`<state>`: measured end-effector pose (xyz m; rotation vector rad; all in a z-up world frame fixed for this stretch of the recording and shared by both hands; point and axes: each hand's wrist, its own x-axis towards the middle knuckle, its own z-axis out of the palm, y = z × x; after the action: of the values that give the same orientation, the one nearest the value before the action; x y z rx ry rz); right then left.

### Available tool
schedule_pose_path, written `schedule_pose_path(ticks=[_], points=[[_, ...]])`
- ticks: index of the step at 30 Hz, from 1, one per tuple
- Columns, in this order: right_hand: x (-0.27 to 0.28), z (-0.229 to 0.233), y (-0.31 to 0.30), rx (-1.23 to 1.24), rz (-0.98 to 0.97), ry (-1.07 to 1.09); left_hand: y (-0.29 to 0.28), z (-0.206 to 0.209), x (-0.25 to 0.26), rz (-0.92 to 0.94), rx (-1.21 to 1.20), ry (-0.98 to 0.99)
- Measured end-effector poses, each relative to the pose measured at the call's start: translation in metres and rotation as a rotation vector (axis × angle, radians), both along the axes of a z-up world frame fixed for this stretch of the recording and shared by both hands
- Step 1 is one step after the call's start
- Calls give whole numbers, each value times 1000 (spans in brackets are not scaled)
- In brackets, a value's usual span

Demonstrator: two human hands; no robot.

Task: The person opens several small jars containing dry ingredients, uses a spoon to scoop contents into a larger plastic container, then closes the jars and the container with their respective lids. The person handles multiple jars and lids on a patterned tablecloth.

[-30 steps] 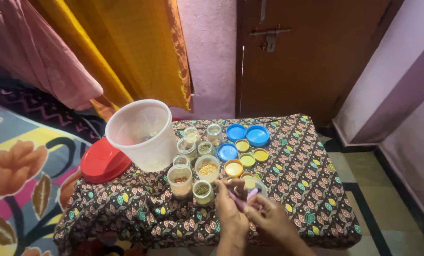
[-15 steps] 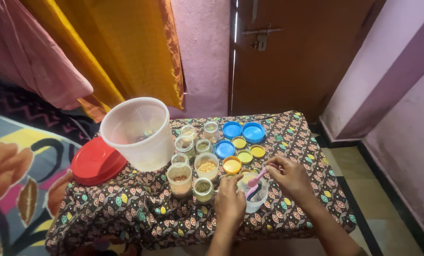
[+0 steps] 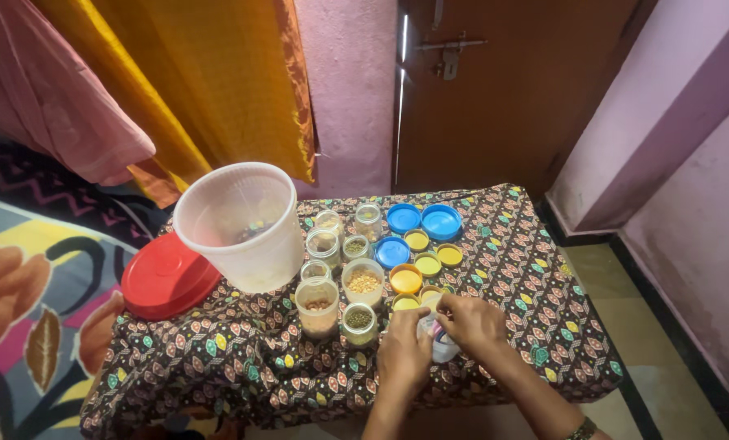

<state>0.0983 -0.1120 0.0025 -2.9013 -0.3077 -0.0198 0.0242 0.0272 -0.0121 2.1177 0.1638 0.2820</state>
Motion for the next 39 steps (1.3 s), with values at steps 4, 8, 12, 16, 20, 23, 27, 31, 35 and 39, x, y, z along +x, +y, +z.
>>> schedule_pose_path(ticks=[4,8,12,16,20,23,27,31,35,39], points=[[-2,3,1,19,17,-51,-1,2,-3,-1,1,-56],[-1,8,-2,106,78,-189,0,1,-1,-19,-7,0],[7,14,-8,187,35,-129,2,-1,1,-35,-16,-14],[23,30,-16,390,-6,-101,5,1,9,-52,4,-32],[38,48,-28,651,-165,-27,6,5,17,-61,14,-9],[46,56,-38,896,-208,25,4,10,25,-72,10,-27],[69,47,-48,1041,-262,138,-1,11,46,-83,14,-22],[110,7,-65,1180,-358,311,-9,-5,80,-93,-24,-89],[166,-49,-84,1285,-528,379,-11,-18,135,-118,-2,-66],[220,-95,-100,1462,-514,427,-12,-29,182,-156,107,1]])
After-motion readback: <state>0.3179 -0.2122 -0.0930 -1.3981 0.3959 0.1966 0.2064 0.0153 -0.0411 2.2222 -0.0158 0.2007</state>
